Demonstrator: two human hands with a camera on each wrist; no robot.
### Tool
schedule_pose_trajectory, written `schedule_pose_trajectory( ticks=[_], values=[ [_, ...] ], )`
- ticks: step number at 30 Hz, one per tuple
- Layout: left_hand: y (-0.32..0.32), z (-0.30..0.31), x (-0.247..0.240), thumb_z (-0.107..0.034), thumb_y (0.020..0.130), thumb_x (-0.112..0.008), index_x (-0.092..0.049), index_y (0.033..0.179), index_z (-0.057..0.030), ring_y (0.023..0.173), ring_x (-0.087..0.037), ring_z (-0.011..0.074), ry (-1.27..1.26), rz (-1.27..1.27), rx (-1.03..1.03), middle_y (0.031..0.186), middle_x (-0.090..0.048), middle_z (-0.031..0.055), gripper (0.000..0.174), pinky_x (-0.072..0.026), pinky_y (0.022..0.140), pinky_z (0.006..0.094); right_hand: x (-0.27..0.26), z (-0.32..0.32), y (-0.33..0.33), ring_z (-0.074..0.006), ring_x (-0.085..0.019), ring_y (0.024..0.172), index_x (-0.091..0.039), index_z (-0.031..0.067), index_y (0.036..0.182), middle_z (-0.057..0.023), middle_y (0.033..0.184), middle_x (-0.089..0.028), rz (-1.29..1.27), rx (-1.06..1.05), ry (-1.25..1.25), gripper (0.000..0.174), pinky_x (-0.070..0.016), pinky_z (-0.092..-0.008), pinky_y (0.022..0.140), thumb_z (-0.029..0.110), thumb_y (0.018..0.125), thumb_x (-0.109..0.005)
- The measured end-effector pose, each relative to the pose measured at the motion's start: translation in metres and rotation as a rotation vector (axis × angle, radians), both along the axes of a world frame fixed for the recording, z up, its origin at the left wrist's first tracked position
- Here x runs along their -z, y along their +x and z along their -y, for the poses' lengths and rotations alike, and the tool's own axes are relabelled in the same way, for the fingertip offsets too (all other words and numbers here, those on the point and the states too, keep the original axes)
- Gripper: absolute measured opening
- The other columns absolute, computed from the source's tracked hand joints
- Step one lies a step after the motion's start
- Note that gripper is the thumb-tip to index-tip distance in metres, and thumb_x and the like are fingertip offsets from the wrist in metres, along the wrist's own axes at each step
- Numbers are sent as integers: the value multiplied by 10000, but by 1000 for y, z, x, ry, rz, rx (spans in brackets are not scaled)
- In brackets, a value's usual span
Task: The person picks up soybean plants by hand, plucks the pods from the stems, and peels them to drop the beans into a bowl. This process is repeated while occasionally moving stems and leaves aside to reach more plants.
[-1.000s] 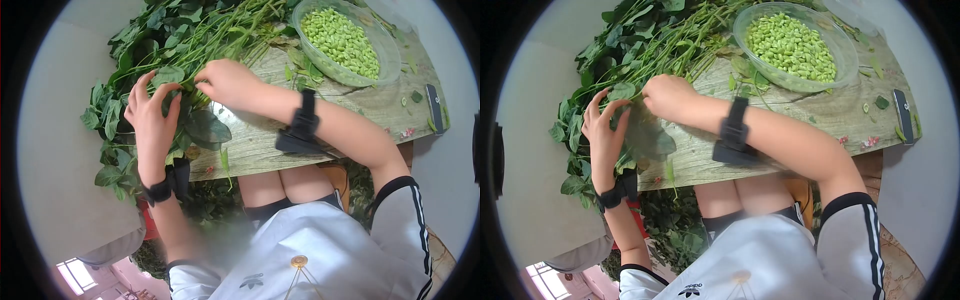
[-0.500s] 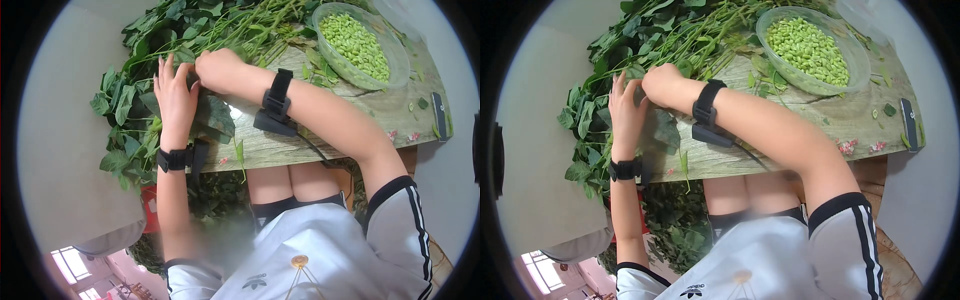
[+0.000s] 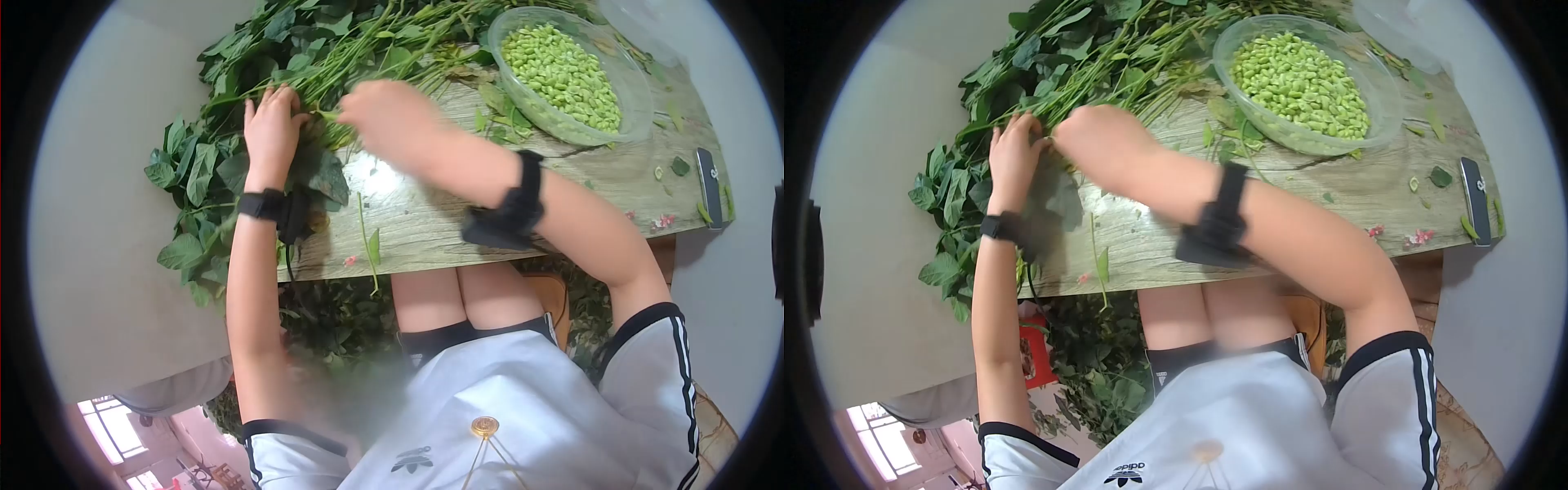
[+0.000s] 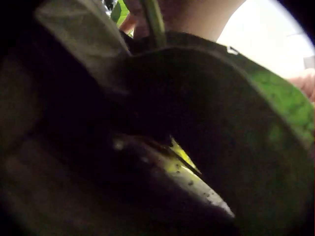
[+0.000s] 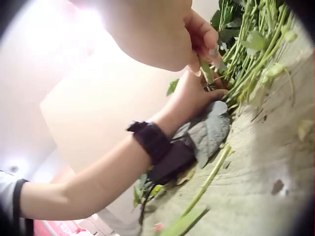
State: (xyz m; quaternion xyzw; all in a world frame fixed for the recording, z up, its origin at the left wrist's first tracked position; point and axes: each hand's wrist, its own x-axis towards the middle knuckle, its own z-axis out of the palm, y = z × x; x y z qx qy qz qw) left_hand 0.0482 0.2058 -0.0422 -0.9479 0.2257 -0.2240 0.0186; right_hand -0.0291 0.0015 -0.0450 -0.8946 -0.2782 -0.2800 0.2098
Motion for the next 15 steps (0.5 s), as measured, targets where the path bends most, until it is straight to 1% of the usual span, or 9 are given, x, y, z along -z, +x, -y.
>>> schedule_pose_trajectory(
  ticks=[2, 4, 6, 7, 8, 9, 11, 12, 15],
  values=[
    [-16, 13, -17, -186, 778, -738, -608, 864, -63, 1249, -502, 329, 69, 56, -34, 1189, -631, 95, 199, -326, 1060, 587, 2, 40, -8, -227, -696, 722, -721, 33, 831, -136, 775, -684, 26, -44, 146, 99, -566, -337, 607, 68, 778, -646],
    [-40, 40, -43, -220, 813, -721, -643, 929, -69, 1177, -553, 317, -124, 98, 69, 1168, -644, 95, 206, -334, 1068, 538, -10, 72, -28, -203, -654, 577, -718, 6, 914, -138, 763, -674, -547, -12, 577, 151, -551, -313, 574, 113, 859, -627],
    [-63, 70, -61, -231, 826, -712, -659, 975, -76, 1147, -572, 308, -276, 53, 132, 1179, -647, 97, 221, -329, 1075, 524, -9, 86, -38, -193, -625, 522, -707, -13, 942, -135, 766, -671, -595, -29, 739, 177, -539, -309, 557, 128, 884, -617],
    [-69, 82, -62, -230, 837, -701, -663, 1029, -86, 1117, -587, 289, -277, -74, 326, 1166, -655, 97, 243, -326, 1083, 497, -9, 90, -40, -182, -595, 466, -697, -32, 970, -132, 769, -669, -643, -46, 905, 206, -528, -304, 540, 144, 909, -608],
    [-72, 94, -57, -229, 848, -689, -666, 1083, -95, 1087, -602, 270, -276, -210, 526, 1153, -664, 97, 271, -323, 1092, 471, -8, 96, -40, -216, -626, 544, -682, -43, 949, -152, 779, -664, -627, -106, 938, 187, -521, -327, 569, 119, 907, -598],
    [-73, 99, -47, -199, 851, -679, -672, 1121, -104, 998, -635, 252, -213, -250, 492, 1037, -693, 110, 286, -304, 1111, 442, -5, 98, -39, -216, -626, 544, -682, -43, 949, -152, 779, -664, -626, -99, 940, 187, -521, -327, 569, 119, 907, -598],
    [-59, 99, -30, -133, 854, -658, -704, 1046, -92, 807, -658, 256, -172, -349, 492, 849, -699, 119, 202, -307, 1125, 430, 5, 97, -36, -272, -644, 645, -669, -28, 902, -167, 784, -648, -161, 7, 496, 162, -516, -358, 610, 112, 910, -590],
    [-51, 99, -26, -133, 854, -658, -704, 1046, -92, 807, -658, 256, -172, -354, 503, 849, -699, 119, 202, -307, 1125, 430, 9, 96, -37, -333, -637, 729, -615, -21, 857, -176, 776, -619, -86, -14, 381, 152, -510, -403, 649, 121, 907, -593],
    [-35, 98, -16, -70, 852, -636, -731, 977, -86, 635, -631, 249, -178, -405, 509, 694, -668, 120, 158, -308, 1137, 444, 17, 83, -48, -355, -630, 734, -563, -19, 849, -174, 775, -599, -143, 12, 370, 159, -505, -431, 647, 125, 908, -595]
  ],
)
